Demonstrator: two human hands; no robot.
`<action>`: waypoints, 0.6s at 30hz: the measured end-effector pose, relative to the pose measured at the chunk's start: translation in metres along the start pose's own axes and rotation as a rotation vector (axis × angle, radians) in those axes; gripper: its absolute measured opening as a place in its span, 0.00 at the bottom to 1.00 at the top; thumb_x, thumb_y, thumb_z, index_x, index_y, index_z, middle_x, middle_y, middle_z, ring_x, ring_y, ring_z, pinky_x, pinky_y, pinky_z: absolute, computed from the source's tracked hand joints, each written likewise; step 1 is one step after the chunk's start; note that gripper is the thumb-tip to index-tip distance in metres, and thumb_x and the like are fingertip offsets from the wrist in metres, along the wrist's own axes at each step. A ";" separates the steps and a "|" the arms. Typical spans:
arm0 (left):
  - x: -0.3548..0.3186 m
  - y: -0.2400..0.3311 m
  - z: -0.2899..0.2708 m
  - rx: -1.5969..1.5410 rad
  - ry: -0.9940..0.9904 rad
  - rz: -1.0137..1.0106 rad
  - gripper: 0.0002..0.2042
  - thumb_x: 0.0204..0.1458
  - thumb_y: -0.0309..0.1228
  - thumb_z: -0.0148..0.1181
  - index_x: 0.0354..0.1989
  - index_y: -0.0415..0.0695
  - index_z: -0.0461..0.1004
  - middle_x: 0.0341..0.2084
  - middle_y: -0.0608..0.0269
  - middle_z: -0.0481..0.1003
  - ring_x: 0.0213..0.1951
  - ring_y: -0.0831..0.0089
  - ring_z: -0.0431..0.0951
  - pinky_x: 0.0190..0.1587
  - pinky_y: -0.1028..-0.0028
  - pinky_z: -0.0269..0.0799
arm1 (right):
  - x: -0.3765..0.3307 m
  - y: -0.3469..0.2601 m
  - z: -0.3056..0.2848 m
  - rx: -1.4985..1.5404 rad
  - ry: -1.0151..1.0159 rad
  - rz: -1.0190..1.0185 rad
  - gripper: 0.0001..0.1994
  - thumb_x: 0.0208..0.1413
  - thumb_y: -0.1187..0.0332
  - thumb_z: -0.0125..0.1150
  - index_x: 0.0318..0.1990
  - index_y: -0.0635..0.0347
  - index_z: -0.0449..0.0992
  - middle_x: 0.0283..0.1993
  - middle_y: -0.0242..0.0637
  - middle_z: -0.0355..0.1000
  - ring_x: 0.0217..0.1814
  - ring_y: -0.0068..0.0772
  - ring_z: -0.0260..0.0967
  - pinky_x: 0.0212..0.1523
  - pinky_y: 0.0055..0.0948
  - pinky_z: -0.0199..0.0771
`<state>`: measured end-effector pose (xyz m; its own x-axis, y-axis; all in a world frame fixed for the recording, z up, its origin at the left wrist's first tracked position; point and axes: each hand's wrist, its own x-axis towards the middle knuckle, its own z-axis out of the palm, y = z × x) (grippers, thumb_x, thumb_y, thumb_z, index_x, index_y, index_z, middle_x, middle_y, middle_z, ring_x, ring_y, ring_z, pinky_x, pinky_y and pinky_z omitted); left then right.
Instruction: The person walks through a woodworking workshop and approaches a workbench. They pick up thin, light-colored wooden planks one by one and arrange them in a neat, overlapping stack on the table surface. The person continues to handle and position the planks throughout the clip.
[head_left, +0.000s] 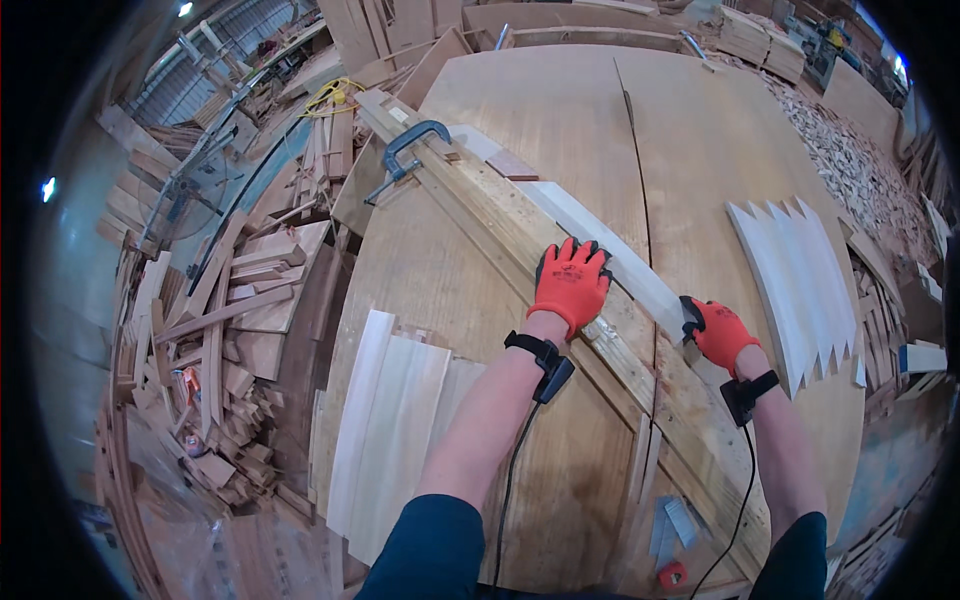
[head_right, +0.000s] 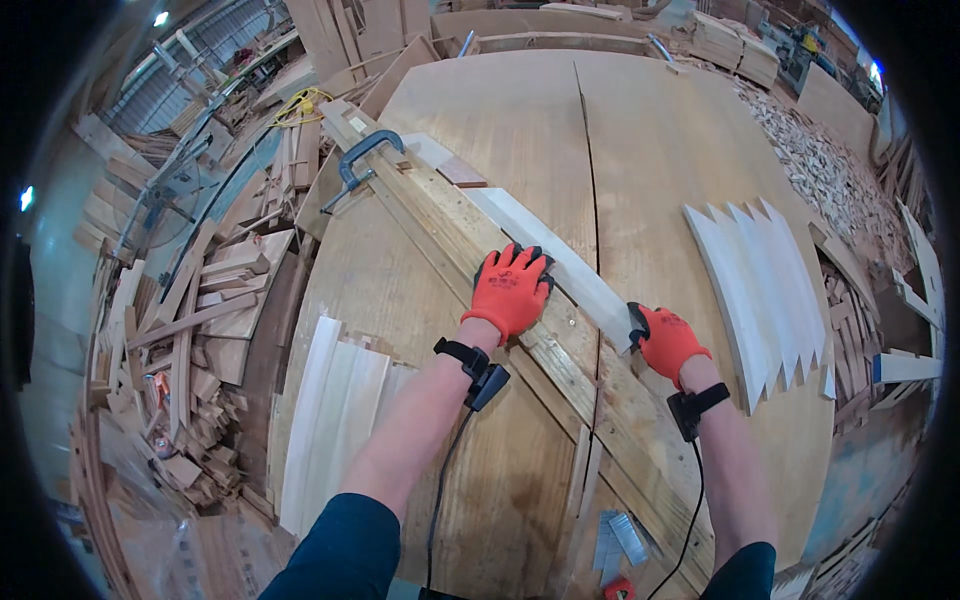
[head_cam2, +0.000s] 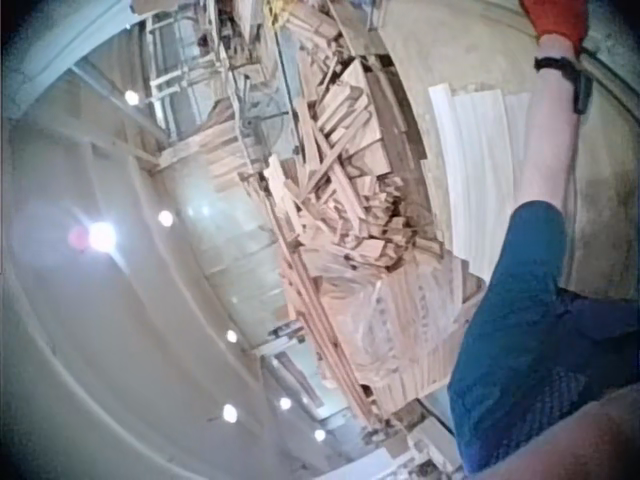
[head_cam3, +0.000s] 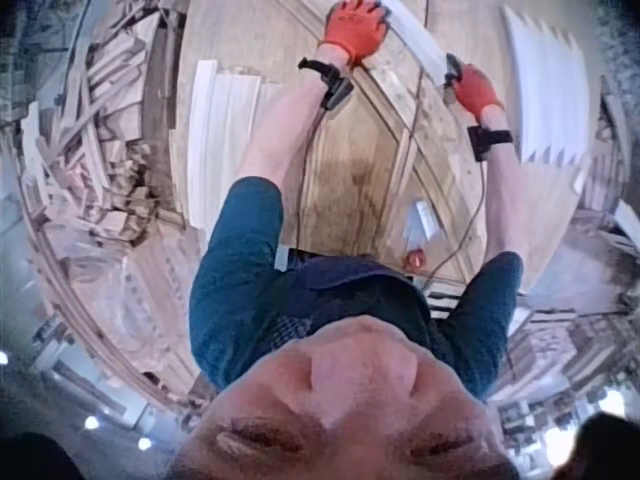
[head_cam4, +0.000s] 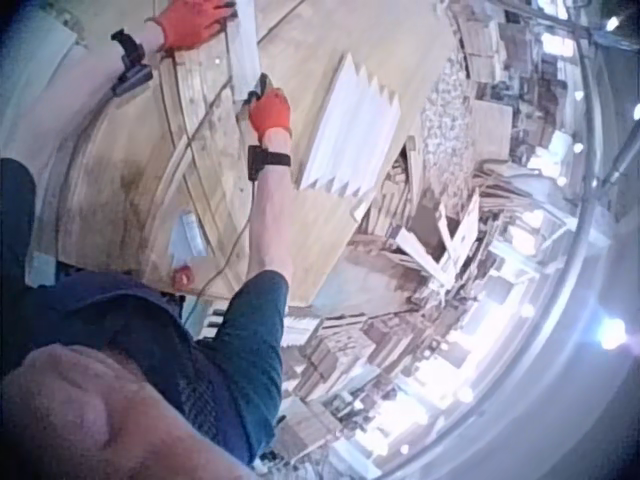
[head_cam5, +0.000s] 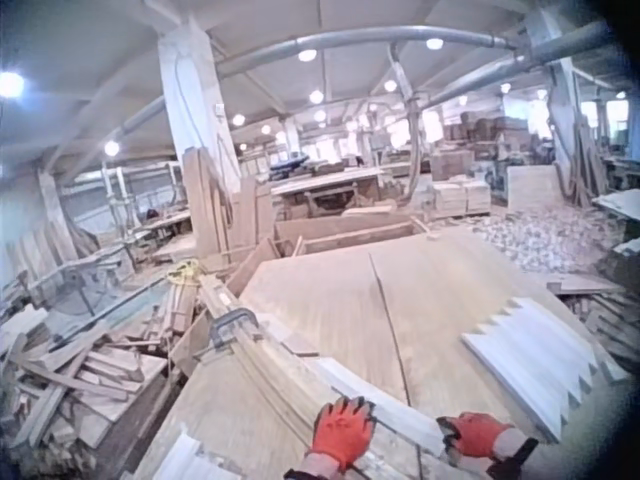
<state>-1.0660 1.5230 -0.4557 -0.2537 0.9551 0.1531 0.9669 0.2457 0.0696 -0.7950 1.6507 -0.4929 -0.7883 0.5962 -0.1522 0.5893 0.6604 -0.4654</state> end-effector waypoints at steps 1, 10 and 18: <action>0.000 0.001 -0.001 0.005 -0.004 -0.010 0.23 0.60 0.43 0.52 0.62 0.50 0.70 0.65 0.59 0.68 0.68 0.55 0.61 0.71 0.53 0.48 | 0.006 -0.004 0.000 0.006 0.005 -0.010 0.25 0.59 0.66 0.59 0.64 0.52 0.68 0.51 0.53 0.73 0.55 0.54 0.72 0.56 0.45 0.72; -0.002 0.005 0.000 0.040 -0.001 -0.059 0.23 0.60 0.42 0.52 0.63 0.50 0.71 0.66 0.59 0.67 0.68 0.56 0.61 0.72 0.53 0.49 | 0.012 -0.018 0.007 0.059 0.086 0.030 0.23 0.58 0.65 0.60 0.62 0.53 0.70 0.51 0.51 0.74 0.53 0.55 0.73 0.54 0.45 0.73; 0.007 0.006 0.003 0.086 -0.056 -0.110 0.23 0.61 0.43 0.50 0.63 0.50 0.72 0.67 0.59 0.66 0.71 0.52 0.57 0.73 0.48 0.42 | 0.005 -0.019 0.014 0.112 0.163 0.134 0.23 0.59 0.58 0.61 0.60 0.54 0.70 0.52 0.51 0.74 0.54 0.54 0.73 0.53 0.46 0.74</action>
<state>-1.0622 1.5317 -0.4568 -0.3583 0.9289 0.0935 0.9329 0.3600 -0.0022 -0.8126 1.6347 -0.4972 -0.6601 0.7468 -0.0808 0.6563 0.5211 -0.5456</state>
